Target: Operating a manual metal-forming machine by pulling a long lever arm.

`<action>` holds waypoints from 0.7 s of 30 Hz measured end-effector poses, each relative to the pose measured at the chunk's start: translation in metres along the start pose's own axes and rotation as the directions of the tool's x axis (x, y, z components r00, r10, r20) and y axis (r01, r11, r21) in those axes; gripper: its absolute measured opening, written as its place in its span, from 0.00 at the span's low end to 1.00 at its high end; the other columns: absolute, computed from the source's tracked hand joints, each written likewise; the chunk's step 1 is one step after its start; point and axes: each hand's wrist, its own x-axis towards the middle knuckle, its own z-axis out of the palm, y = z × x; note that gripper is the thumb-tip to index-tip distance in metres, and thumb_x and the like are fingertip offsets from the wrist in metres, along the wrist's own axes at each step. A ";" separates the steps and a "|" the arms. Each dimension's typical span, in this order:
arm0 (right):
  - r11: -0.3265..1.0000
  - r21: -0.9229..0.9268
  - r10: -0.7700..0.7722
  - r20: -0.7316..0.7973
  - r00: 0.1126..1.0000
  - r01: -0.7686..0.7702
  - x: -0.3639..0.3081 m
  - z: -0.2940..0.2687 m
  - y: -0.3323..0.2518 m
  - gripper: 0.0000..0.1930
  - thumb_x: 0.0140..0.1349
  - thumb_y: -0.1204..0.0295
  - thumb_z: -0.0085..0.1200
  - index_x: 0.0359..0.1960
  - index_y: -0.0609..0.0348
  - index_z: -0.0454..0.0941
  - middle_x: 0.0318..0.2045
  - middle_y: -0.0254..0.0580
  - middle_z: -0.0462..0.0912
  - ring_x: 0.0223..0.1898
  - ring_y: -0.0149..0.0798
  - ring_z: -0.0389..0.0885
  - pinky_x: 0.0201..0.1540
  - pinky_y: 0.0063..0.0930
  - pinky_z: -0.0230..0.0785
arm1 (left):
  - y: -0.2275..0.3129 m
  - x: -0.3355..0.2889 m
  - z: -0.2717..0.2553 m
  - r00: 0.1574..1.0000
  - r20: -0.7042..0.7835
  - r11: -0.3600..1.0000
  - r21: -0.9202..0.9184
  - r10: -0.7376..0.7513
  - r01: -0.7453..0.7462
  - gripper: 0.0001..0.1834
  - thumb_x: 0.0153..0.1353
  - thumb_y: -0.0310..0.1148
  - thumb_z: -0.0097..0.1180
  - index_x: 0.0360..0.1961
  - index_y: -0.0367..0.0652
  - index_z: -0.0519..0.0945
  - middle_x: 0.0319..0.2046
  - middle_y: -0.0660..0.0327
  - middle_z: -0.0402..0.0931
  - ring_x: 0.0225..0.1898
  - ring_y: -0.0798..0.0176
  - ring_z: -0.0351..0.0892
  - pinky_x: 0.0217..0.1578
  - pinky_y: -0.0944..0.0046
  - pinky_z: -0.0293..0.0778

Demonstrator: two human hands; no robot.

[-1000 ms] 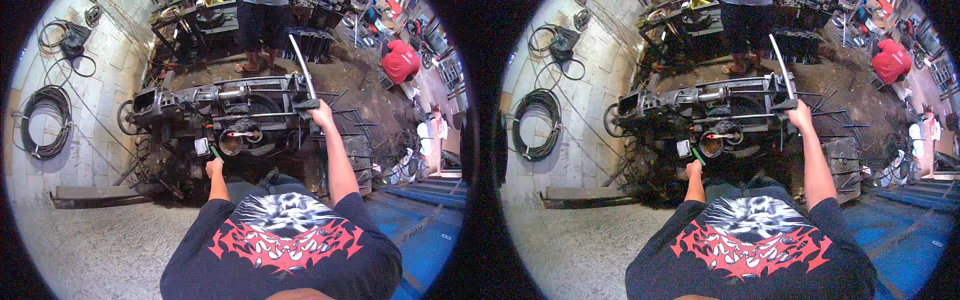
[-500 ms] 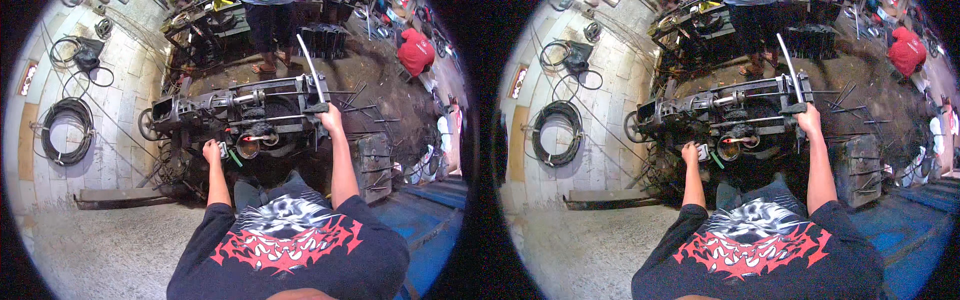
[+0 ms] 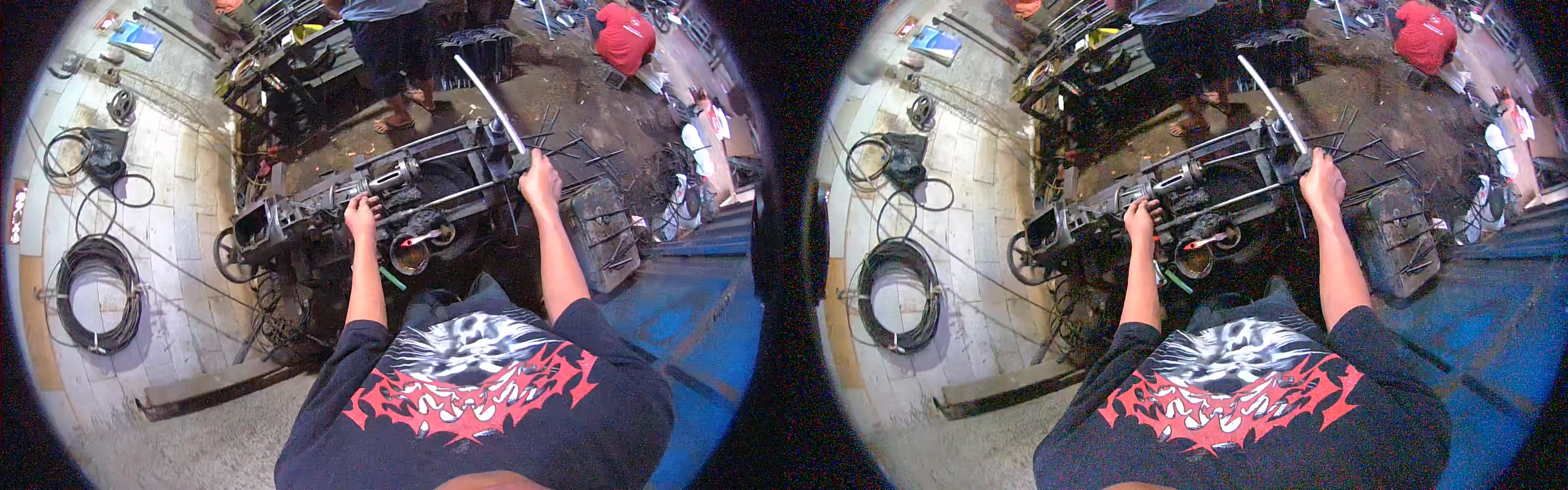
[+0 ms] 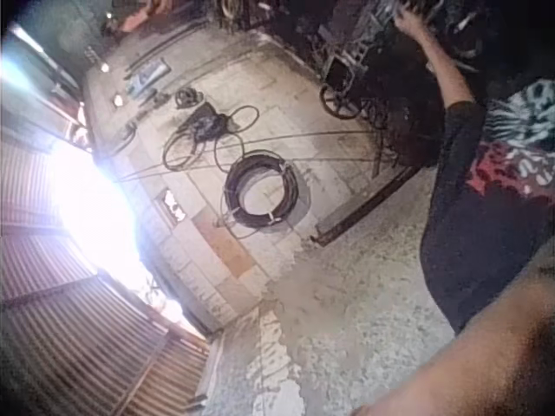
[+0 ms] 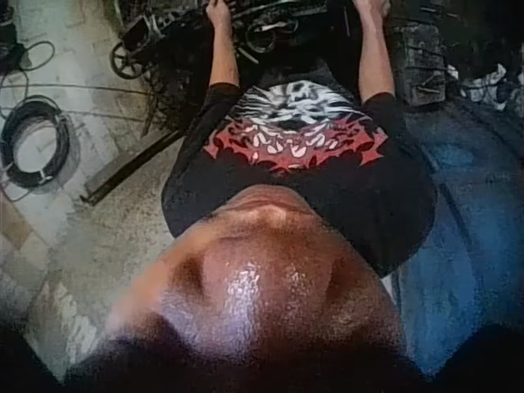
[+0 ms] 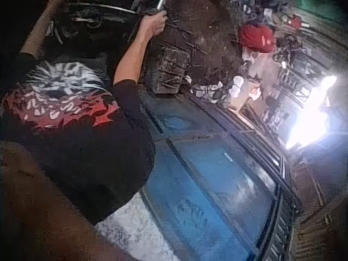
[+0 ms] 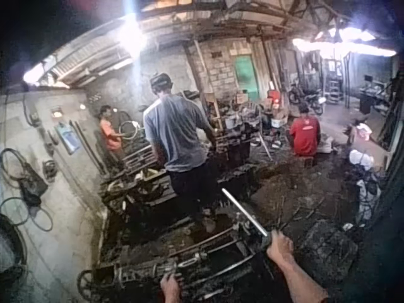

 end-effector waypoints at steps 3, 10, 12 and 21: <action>0.998 -0.039 0.057 -0.037 0.998 -0.058 -0.010 0.004 -0.001 0.21 0.58 0.72 0.55 0.55 0.56 0.73 0.43 0.56 0.81 0.44 0.59 0.84 0.46 0.52 0.77 | 0.016 0.016 0.016 0.997 0.045 0.998 -0.009 -0.062 0.063 0.12 0.72 0.31 0.47 0.50 0.41 0.79 0.35 0.57 0.84 0.26 0.67 0.82 0.22 0.69 0.74; 0.970 -0.094 0.227 0.038 0.973 -0.223 -0.003 0.003 -0.001 0.22 0.54 0.69 0.60 0.52 0.55 0.74 0.41 0.56 0.83 0.45 0.61 0.83 0.48 0.52 0.76 | 0.062 0.069 0.095 0.984 0.178 0.997 -0.076 0.004 0.009 0.12 0.72 0.31 0.46 0.50 0.39 0.77 0.36 0.57 0.85 0.27 0.68 0.81 0.21 0.70 0.72; 0.975 -0.148 0.179 0.072 0.981 -0.167 0.000 0.001 -0.002 0.16 0.59 0.71 0.54 0.50 0.55 0.73 0.40 0.53 0.83 0.43 0.60 0.85 0.46 0.53 0.77 | 0.074 0.092 0.133 0.975 0.216 0.999 -0.028 0.050 -0.045 0.12 0.72 0.31 0.46 0.50 0.39 0.78 0.36 0.56 0.84 0.27 0.68 0.81 0.22 0.69 0.73; 0.971 -0.212 0.127 0.071 0.989 -0.109 0.010 0.013 0.003 0.17 0.57 0.74 0.54 0.50 0.55 0.72 0.40 0.49 0.81 0.37 0.53 0.86 0.39 0.47 0.80 | 0.103 0.208 0.350 0.921 0.388 0.847 0.489 0.000 -0.206 0.17 0.66 0.41 0.48 0.38 0.39 0.81 0.33 0.58 0.84 0.27 0.62 0.81 0.25 0.61 0.75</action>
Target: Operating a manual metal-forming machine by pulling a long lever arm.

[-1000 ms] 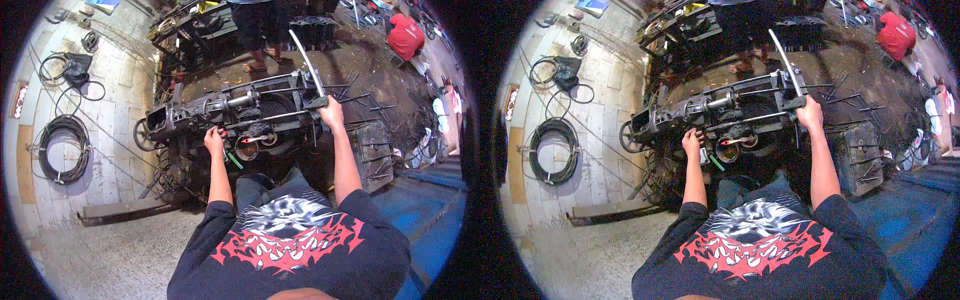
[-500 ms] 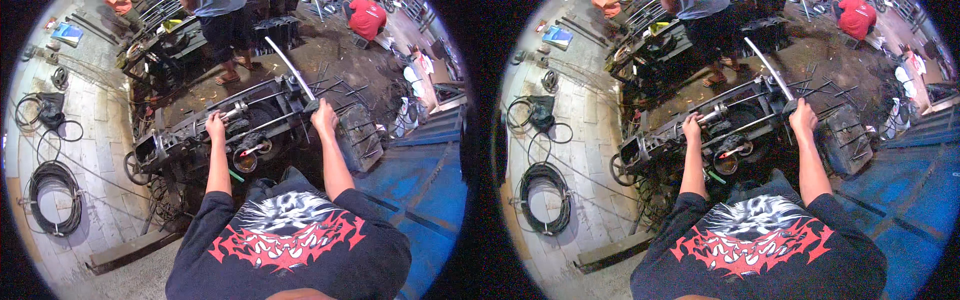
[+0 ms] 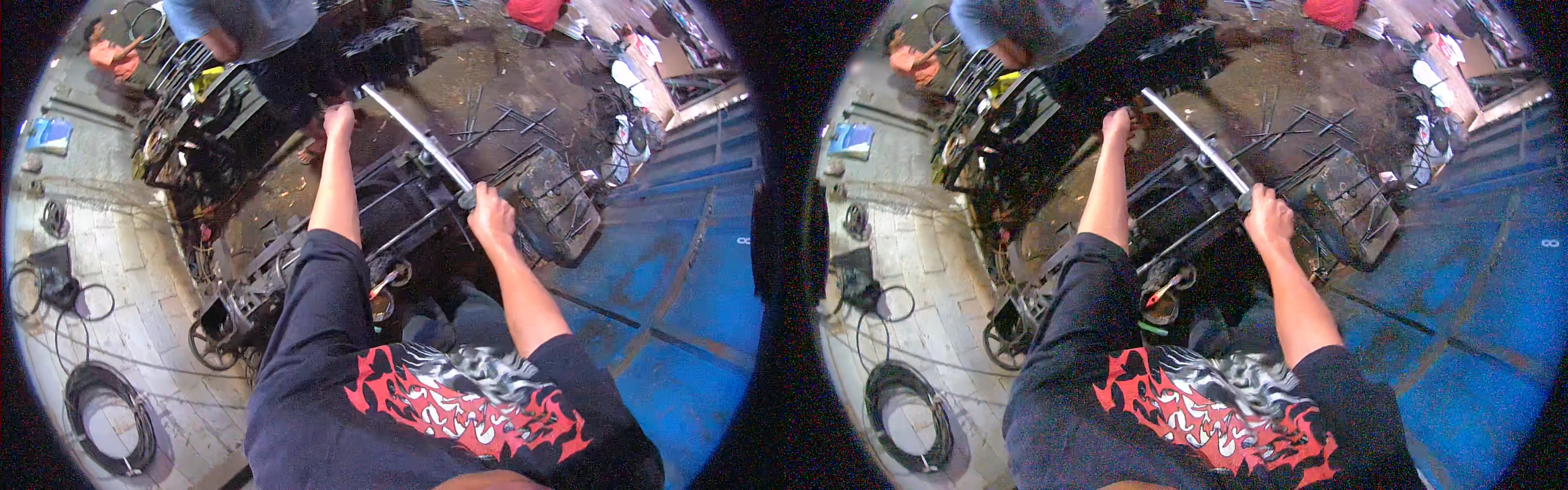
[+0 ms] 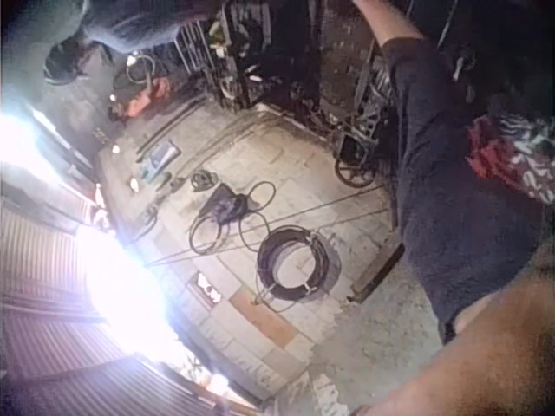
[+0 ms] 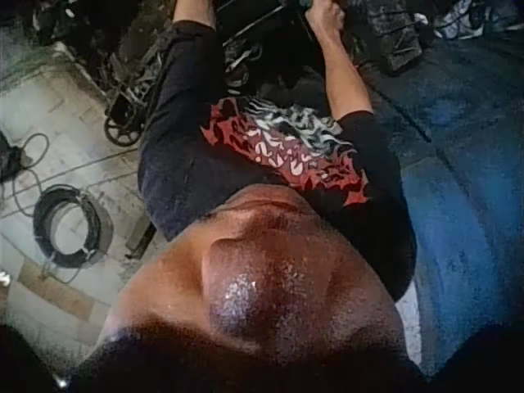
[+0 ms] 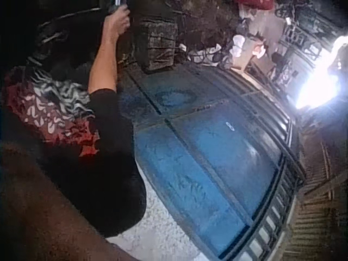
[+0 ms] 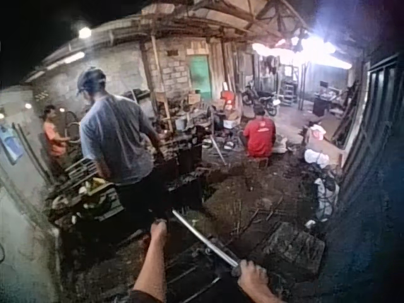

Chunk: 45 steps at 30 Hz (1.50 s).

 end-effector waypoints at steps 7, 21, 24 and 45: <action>1.000 -0.012 -0.002 0.015 1.000 0.002 0.011 0.012 -0.003 0.21 0.56 0.73 0.56 0.53 0.55 0.72 0.39 0.47 0.80 0.38 0.51 0.84 0.39 0.46 0.80 | 0.049 0.053 0.064 0.866 0.465 0.417 -0.761 -0.185 0.497 0.19 0.68 0.46 0.45 0.24 0.47 0.70 0.15 0.63 0.65 0.18 0.59 0.65 0.23 0.54 0.67; 0.995 0.095 0.001 0.052 0.999 -0.005 0.047 0.014 -0.024 0.22 0.52 0.75 0.56 0.52 0.56 0.74 0.41 0.49 0.81 0.42 0.54 0.84 0.43 0.49 0.79 | 0.049 0.045 0.084 0.926 0.129 0.569 -0.756 -0.354 0.323 0.06 0.62 0.29 0.44 0.28 0.42 0.69 0.20 0.60 0.59 0.18 0.61 0.59 0.16 0.60 0.57; 0.991 0.137 0.007 0.035 0.999 -0.012 0.050 0.013 -0.027 0.20 0.52 0.75 0.56 0.50 0.55 0.74 0.41 0.49 0.81 0.42 0.53 0.84 0.42 0.48 0.79 | 0.042 0.060 0.089 0.920 0.034 0.676 -0.668 -0.390 0.311 0.08 0.63 0.35 0.47 0.33 0.42 0.71 0.23 0.57 0.65 0.20 0.59 0.65 0.16 0.59 0.60; 0.983 0.135 0.132 -0.056 0.990 -0.124 -0.043 0.005 0.014 0.25 0.48 0.74 0.62 0.52 0.53 0.73 0.40 0.46 0.79 0.43 0.53 0.81 0.44 0.50 0.74 | -0.010 0.162 0.109 0.651 -0.088 0.518 -0.689 -0.754 0.507 0.09 0.55 0.37 0.54 0.31 0.43 0.79 0.29 0.52 0.79 0.26 0.47 0.77 0.28 0.44 0.72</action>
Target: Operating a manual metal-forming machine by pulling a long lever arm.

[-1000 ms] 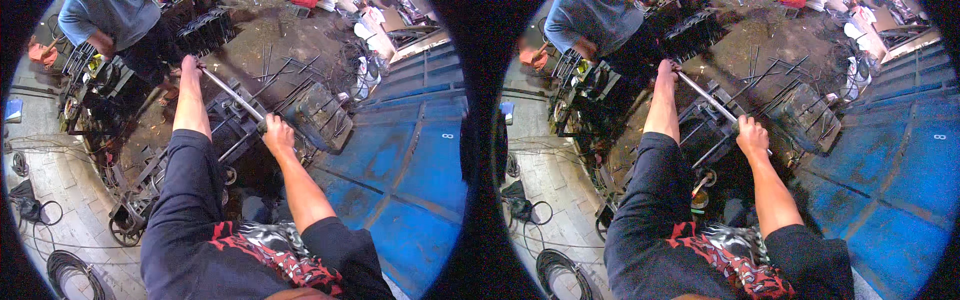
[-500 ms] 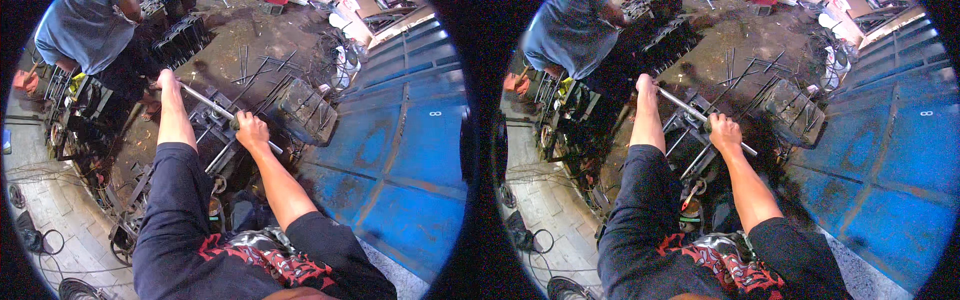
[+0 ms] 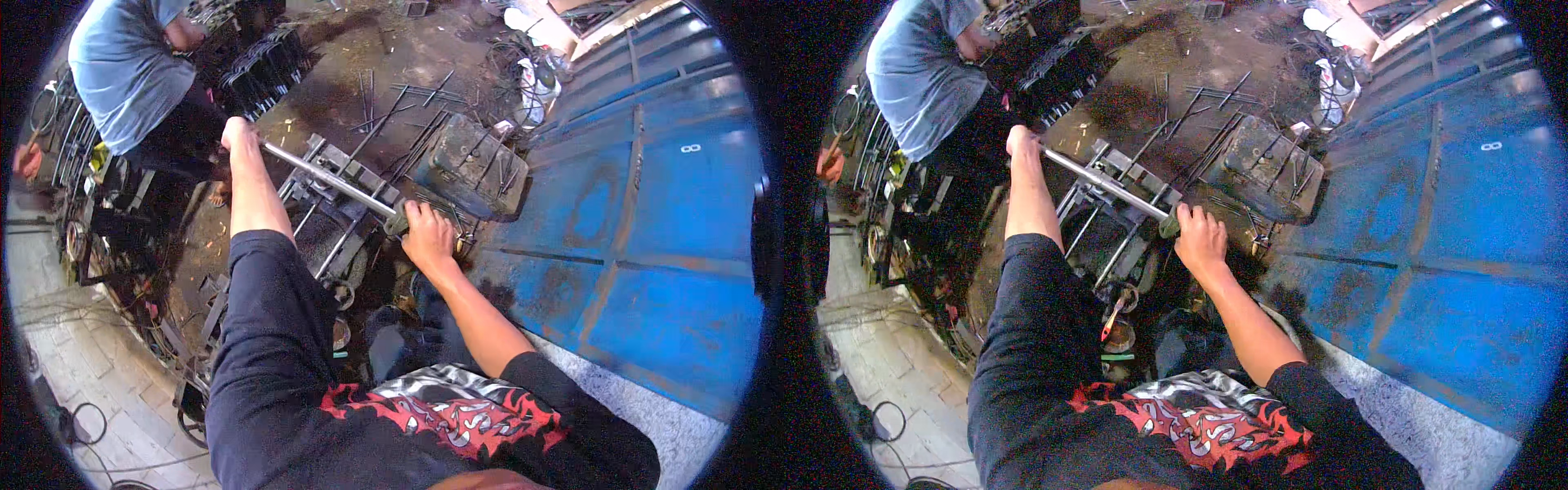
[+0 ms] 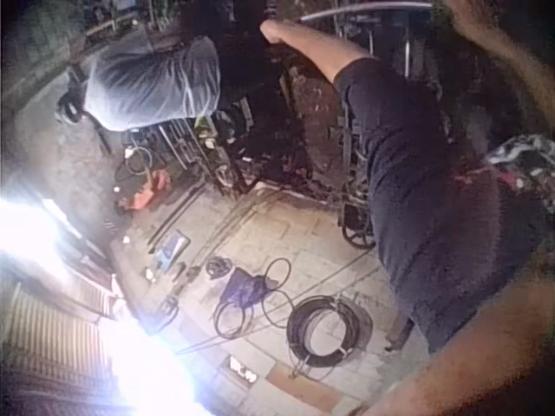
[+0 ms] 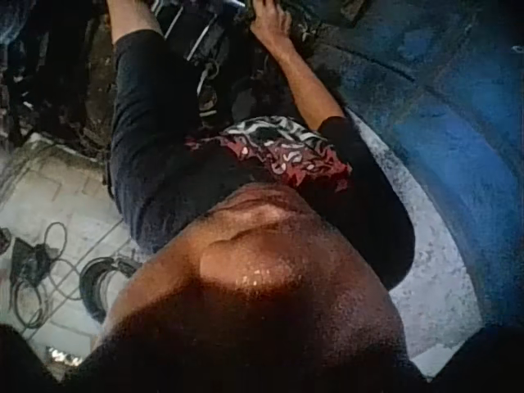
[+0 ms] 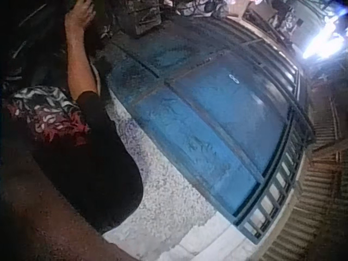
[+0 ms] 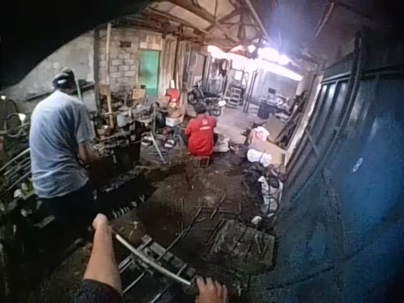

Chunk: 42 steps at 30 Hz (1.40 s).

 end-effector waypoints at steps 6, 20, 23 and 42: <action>0.999 0.037 0.009 -0.104 0.995 -0.006 0.018 0.013 0.019 0.25 0.44 0.73 0.64 0.48 0.54 0.75 0.41 0.47 0.80 0.41 0.55 0.83 0.42 0.51 0.77 | -0.004 -0.052 -0.023 0.960 0.258 0.994 -0.061 0.106 -0.094 0.02 0.55 0.26 0.49 0.26 0.40 0.72 0.24 0.52 0.71 0.25 0.50 0.72 0.24 0.50 0.66; 1.000 0.020 -0.003 0.090 0.996 0.001 0.071 -0.004 0.050 0.20 0.48 0.68 0.61 0.46 0.51 0.76 0.39 0.52 0.84 0.43 0.59 0.84 0.46 0.54 0.76 | 0.006 -0.053 -0.080 0.922 0.356 0.976 -0.198 0.152 -0.085 0.08 0.62 0.30 0.46 0.36 0.36 0.74 0.31 0.52 0.78 0.23 0.57 0.76 0.26 0.58 0.75; 0.996 -0.036 -0.078 0.135 0.988 0.084 0.123 -0.012 0.065 0.22 0.46 0.68 0.62 0.47 0.48 0.76 0.40 0.49 0.85 0.44 0.57 0.84 0.48 0.52 0.77 | 0.003 -0.067 -0.123 0.976 0.120 0.959 -0.241 0.181 -0.148 0.11 0.63 0.33 0.45 0.40 0.39 0.77 0.36 0.54 0.79 0.30 0.59 0.78 0.31 0.57 0.76; 0.649 0.078 -0.760 0.097 0.642 0.756 0.362 0.013 0.036 0.24 0.44 0.72 0.63 0.48 0.49 0.74 0.42 0.50 0.83 0.47 0.57 0.82 0.48 0.49 0.77 | -0.130 -0.182 -0.310 0.918 -0.024 0.448 -0.868 0.396 -0.215 0.13 0.66 0.34 0.31 0.21 0.51 0.58 0.12 0.69 0.54 0.10 0.66 0.52 0.19 0.57 0.62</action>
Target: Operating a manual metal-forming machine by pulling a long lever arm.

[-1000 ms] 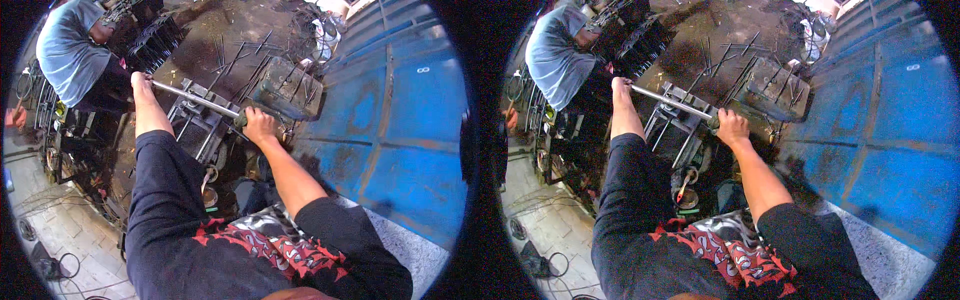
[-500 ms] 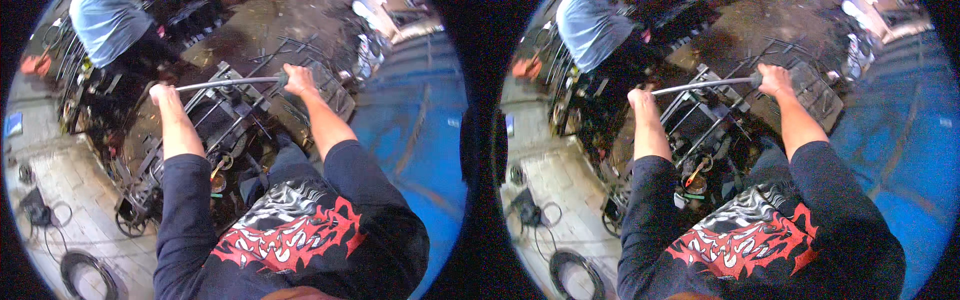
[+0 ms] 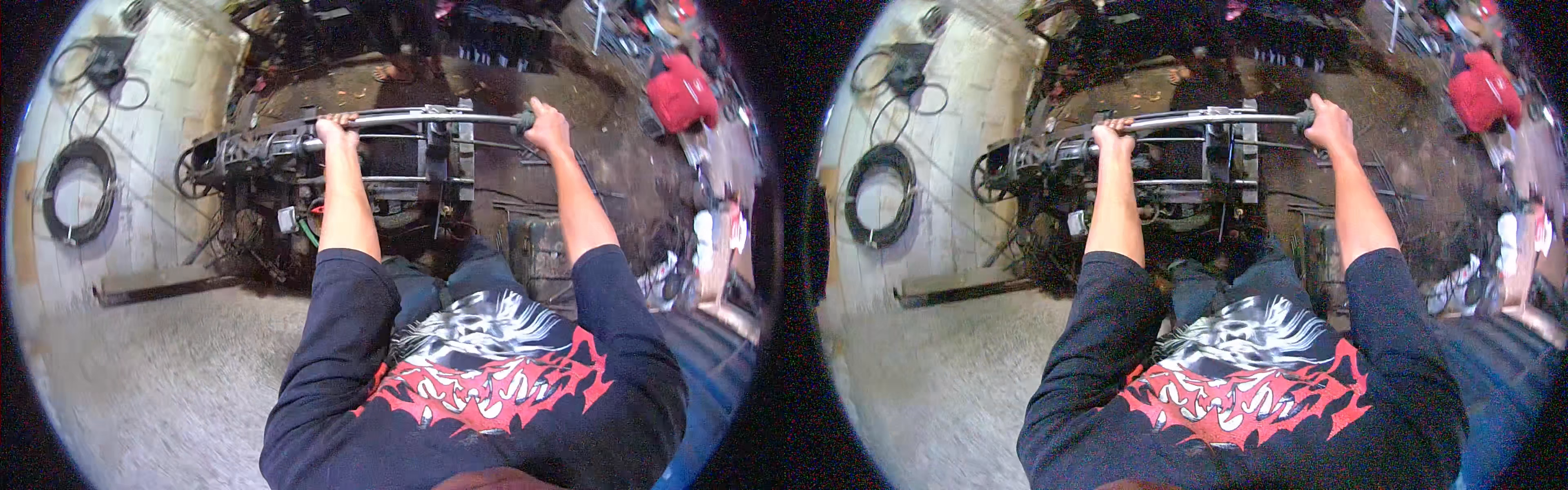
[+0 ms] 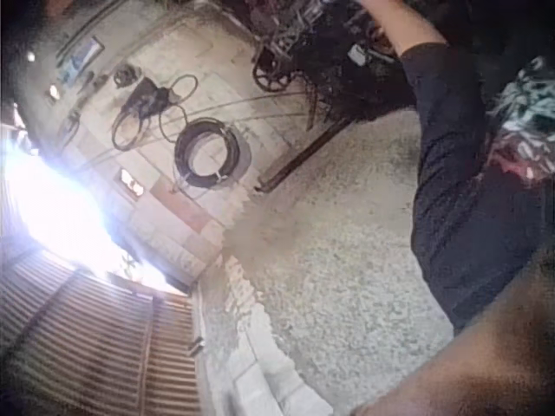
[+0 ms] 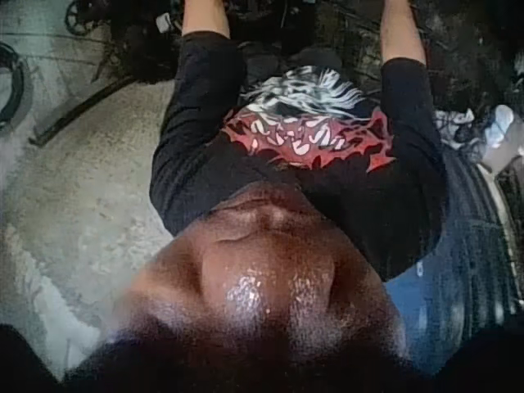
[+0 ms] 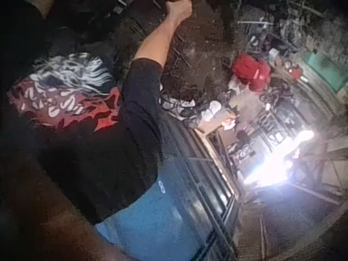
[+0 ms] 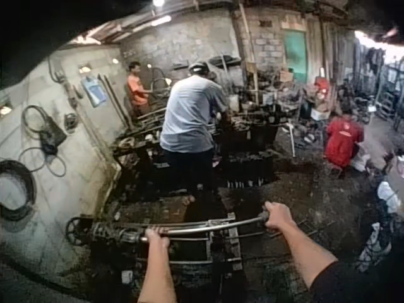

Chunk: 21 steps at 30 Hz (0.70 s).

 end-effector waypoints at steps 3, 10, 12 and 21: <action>1.000 -0.007 0.016 -0.015 1.000 -0.016 0.010 0.005 -0.003 0.28 0.45 0.74 0.62 0.53 0.48 0.72 0.45 0.52 0.80 0.48 0.59 0.81 0.49 0.50 0.76 | 0.003 -0.018 -0.015 1.000 -0.020 0.998 -0.068 0.003 -0.004 0.13 0.66 0.34 0.32 0.21 0.52 0.59 0.12 0.69 0.55 0.11 0.67 0.53 0.22 0.56 0.64; 0.956 0.091 -0.267 -0.141 0.953 0.281 0.047 0.000 0.083 0.33 0.49 0.80 0.55 0.62 0.48 0.71 0.55 0.53 0.78 0.53 0.56 0.79 0.56 0.44 0.74 | 0.005 -0.074 -0.056 0.999 0.019 0.999 0.006 0.033 -0.034 0.21 0.77 0.43 0.31 0.25 0.49 0.61 0.14 0.67 0.56 0.18 0.62 0.63 0.39 0.47 0.78; 0.967 0.189 0.210 -0.193 0.958 -0.173 0.061 0.007 0.135 0.30 0.51 0.80 0.51 0.60 0.51 0.74 0.51 0.52 0.83 0.50 0.49 0.83 0.51 0.39 0.77 | -0.005 -0.099 -0.077 0.996 -0.013 0.994 -0.058 0.090 -0.091 0.20 0.77 0.43 0.33 0.25 0.49 0.62 0.15 0.66 0.58 0.21 0.61 0.66 0.40 0.47 0.80; -0.358 0.855 0.560 0.518 0.646 -0.375 -0.028 0.127 0.158 0.12 0.59 0.72 0.57 0.44 0.63 0.81 0.40 0.43 0.83 0.39 0.42 0.83 0.43 0.40 0.78 | -0.002 -0.178 -0.197 0.897 0.013 0.594 0.754 -0.442 0.282 0.22 0.69 0.52 0.49 0.40 0.41 0.79 0.19 0.65 0.73 0.15 0.66 0.69 0.27 0.55 0.80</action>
